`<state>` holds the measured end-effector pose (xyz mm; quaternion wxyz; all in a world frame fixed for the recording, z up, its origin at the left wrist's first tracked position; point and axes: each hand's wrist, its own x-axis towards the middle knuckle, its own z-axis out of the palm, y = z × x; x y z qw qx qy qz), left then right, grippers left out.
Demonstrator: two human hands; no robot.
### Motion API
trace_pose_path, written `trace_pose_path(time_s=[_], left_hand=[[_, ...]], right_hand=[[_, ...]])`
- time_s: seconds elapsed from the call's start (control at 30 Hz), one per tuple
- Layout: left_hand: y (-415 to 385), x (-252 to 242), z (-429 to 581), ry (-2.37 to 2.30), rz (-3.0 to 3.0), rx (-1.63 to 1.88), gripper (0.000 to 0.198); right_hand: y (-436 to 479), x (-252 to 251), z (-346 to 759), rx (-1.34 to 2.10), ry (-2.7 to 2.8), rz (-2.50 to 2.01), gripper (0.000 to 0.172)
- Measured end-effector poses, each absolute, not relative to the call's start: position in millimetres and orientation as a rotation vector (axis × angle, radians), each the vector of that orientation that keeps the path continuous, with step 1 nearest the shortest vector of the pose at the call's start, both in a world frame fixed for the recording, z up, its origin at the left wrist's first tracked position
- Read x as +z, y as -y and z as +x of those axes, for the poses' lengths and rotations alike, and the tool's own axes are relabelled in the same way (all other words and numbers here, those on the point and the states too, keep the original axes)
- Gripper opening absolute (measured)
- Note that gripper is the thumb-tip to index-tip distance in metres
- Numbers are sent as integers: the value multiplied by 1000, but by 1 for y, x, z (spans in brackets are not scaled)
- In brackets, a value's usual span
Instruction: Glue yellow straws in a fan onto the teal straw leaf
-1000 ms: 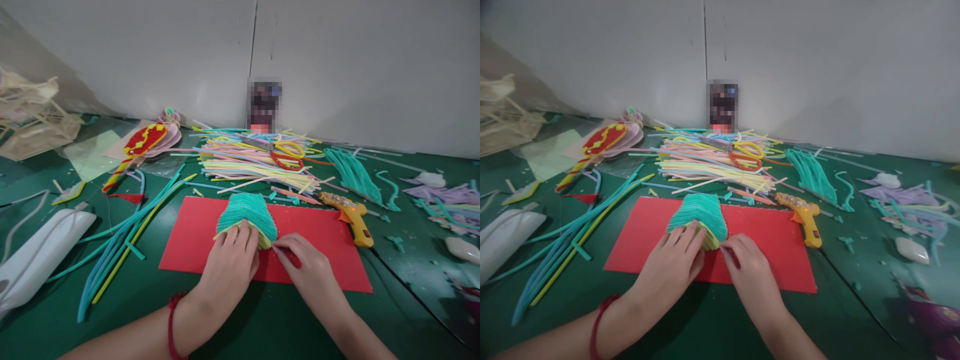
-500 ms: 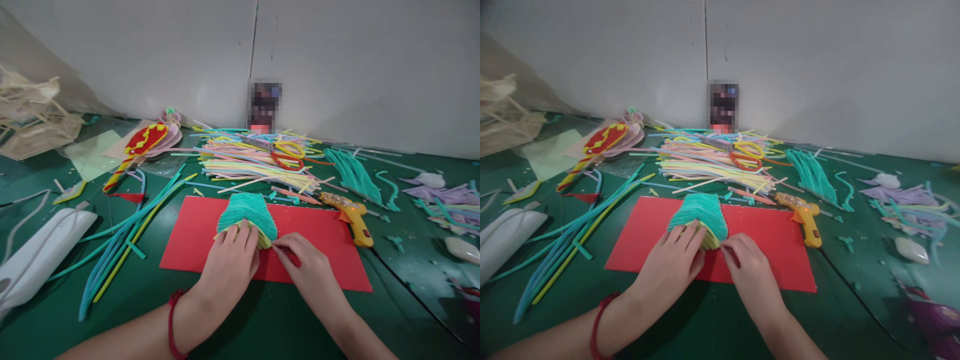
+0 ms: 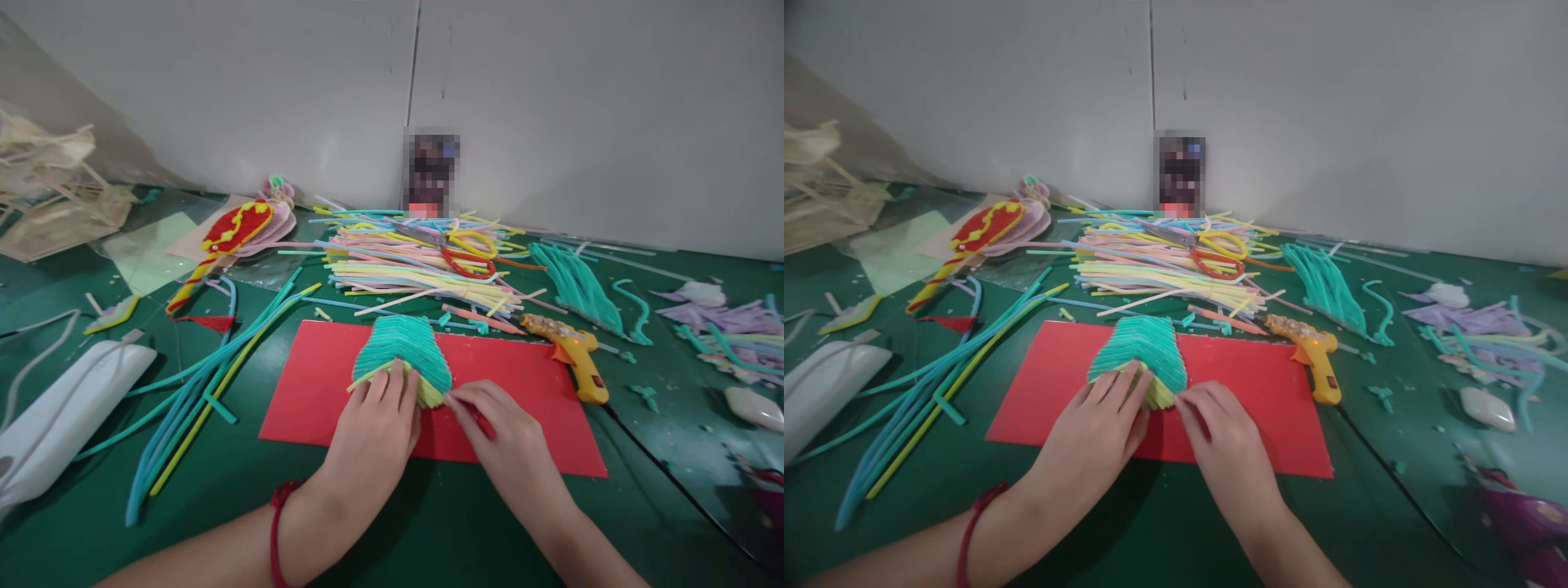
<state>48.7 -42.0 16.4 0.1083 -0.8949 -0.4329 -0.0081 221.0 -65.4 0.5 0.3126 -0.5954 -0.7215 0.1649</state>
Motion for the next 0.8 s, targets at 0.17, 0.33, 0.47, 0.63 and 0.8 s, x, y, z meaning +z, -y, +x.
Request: trace_pose_path(time_s=[0.17, 0.33, 0.47, 0.63, 0.8], left_hand=[[39, 16, 48, 1335, -2665, -121, 38], [25, 16, 38, 1392, -2680, -318, 38], [11, 16, 31, 1495, -2598, -377, 31], [3, 12, 32, 1600, -2695, -396, 18], [1, 9, 31, 1610, -2769, -358, 16]], right_hand=[[66, 3, 218, 327, 1956, -1515, 20], [66, 3, 218, 266, 2018, -1500, 21], [66, 3, 219, 232, 2023, -1468, 19], [67, 2, 216, 228, 2137, -1348, 26], [67, 0, 215, 193, 2193, -1332, 32]])
